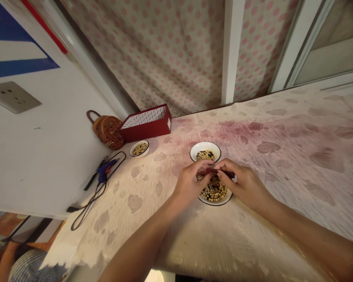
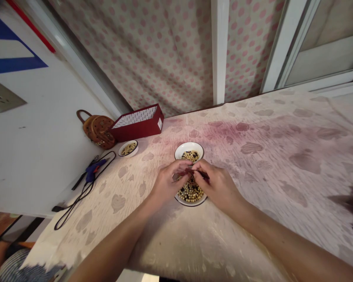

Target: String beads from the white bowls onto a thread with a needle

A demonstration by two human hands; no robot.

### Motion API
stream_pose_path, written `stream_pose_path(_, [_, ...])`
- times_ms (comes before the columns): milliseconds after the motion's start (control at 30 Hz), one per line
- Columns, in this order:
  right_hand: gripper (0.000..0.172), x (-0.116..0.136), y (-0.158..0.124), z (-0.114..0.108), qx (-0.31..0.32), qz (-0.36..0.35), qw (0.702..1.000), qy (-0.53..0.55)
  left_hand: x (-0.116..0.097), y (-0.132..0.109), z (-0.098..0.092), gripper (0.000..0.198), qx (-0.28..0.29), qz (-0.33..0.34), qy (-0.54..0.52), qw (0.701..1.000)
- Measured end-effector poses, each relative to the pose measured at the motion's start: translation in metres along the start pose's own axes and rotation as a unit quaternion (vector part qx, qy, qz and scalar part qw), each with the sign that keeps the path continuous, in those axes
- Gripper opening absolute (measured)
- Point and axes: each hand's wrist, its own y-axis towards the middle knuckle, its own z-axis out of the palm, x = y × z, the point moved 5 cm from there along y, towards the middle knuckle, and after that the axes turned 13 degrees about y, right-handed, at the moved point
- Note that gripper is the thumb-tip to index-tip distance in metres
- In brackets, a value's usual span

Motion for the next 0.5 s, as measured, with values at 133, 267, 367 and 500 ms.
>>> stream_pose_path(133, [0.009,0.0009,0.0006,0.0005,0.001,-0.007,1.000,0.000,-0.0015,-0.0003,-0.0010,0.036,-0.006,-0.007,-0.010,1.000])
stream_pose_path(267, [0.009,0.0018,0.0010,0.0005,0.001,-0.009,1.000,-0.004,-0.0026,-0.0001,-0.0015,0.035,-0.001,-0.017,-0.011,1.000])
stream_pose_path(367, [0.010,0.0025,0.0009,0.0003,0.001,-0.006,1.000,-0.008,-0.0032,0.0000,-0.0022,0.034,-0.004,-0.015,-0.011,1.000])
stream_pose_path(500, [0.011,0.0041,0.0014,-0.0004,-0.004,-0.007,1.000,-0.003,-0.0019,-0.0001,-0.0014,0.035,-0.003,-0.018,-0.012,1.000])
